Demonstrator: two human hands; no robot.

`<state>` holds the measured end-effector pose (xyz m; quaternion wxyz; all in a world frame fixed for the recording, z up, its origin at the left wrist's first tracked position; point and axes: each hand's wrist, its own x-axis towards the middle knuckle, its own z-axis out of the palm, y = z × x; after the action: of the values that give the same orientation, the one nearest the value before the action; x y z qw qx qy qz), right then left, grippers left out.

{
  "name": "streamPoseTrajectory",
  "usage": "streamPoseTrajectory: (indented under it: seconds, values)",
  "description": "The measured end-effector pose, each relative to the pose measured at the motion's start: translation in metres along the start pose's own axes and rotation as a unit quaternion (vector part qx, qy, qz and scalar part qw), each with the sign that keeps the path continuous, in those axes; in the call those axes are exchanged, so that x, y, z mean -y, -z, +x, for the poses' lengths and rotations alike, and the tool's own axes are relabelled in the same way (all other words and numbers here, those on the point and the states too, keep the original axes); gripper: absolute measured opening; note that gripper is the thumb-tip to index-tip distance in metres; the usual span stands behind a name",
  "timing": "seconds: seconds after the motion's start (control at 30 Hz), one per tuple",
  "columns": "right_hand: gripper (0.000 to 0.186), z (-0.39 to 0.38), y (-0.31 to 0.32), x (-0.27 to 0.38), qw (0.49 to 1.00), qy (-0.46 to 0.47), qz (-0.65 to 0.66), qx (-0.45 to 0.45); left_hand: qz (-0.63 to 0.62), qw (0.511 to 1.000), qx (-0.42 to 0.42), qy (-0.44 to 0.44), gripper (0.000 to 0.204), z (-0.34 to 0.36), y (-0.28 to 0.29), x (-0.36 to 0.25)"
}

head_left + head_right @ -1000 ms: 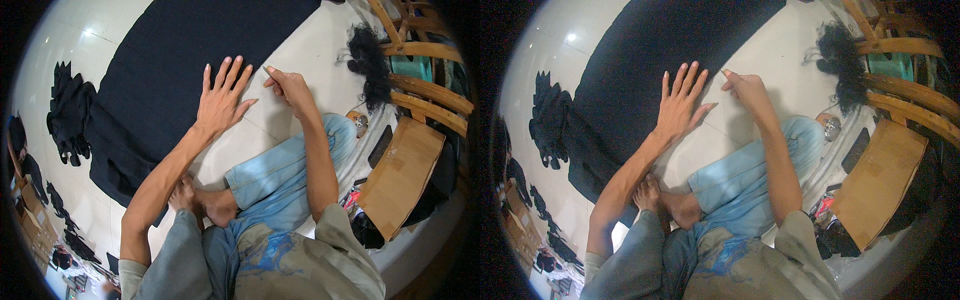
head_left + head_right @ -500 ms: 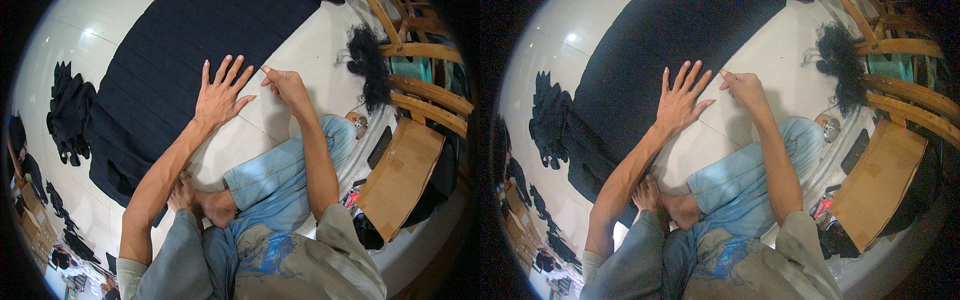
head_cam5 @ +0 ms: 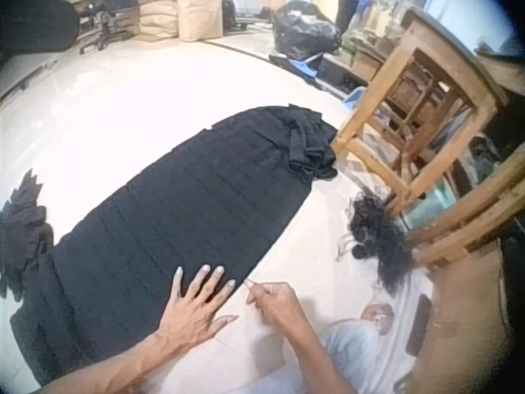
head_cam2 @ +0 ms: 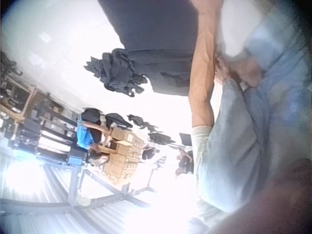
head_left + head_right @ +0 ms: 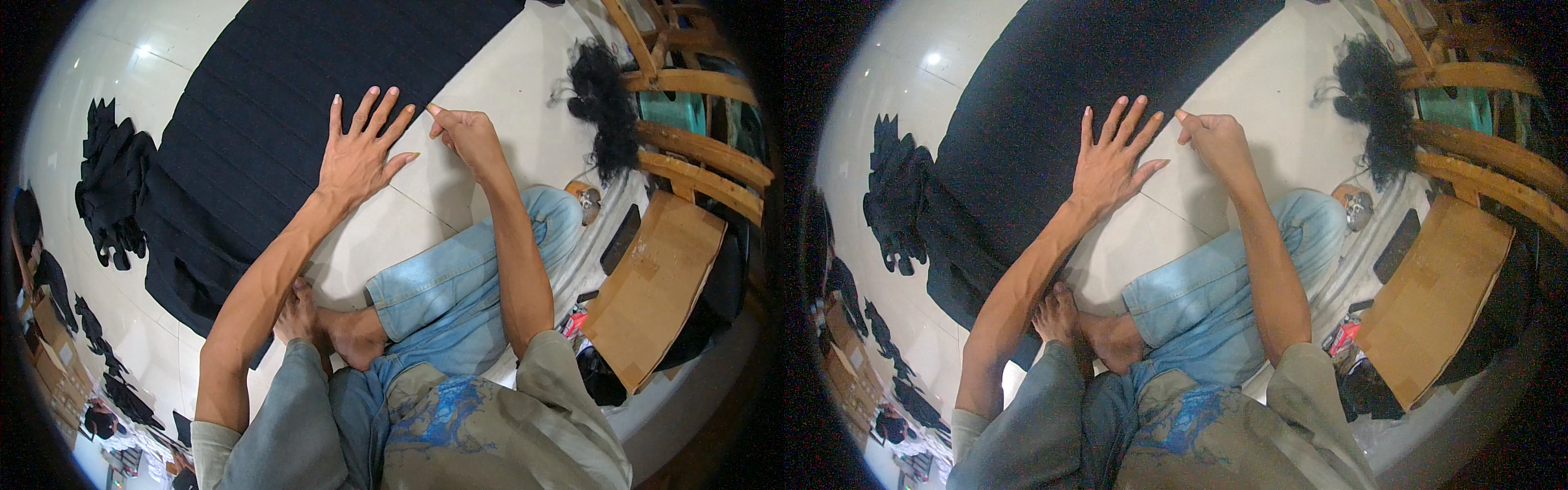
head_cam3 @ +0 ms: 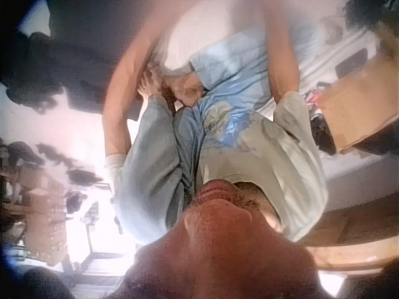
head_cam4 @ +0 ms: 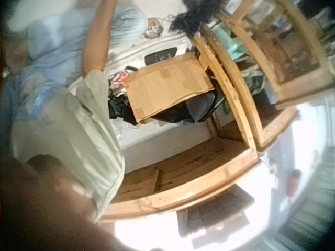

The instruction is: The person sits on the floor and uses a rotary cutter to cut a large piece of black fabric into strips. They hold the fabric steady with one hand while guiding the cutter with the other, occasionally adjusting the fabric's position.

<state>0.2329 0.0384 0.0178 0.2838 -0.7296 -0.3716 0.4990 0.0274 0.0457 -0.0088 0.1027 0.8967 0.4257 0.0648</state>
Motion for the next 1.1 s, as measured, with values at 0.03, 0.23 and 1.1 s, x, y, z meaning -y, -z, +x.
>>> streamPoseTrajectory:
  seconds: [0.03,0.23,1.1]
  values:
    - [0.041,0.002,0.000,-0.003,1.000,0.004,0.001,0.002,0.001,1.000,0.002,0.000,0.069,0.000,0.000,0.000]
    - [0.039,0.001,0.000,-0.003,1.000,0.000,0.011,-0.004,0.004,1.000,0.005,0.000,0.069,0.001,0.001,-0.001]
    - [0.040,-0.022,0.020,0.010,0.998,-0.043,-0.034,0.006,0.039,0.999,0.008,0.005,0.065,-0.002,-0.001,0.002]
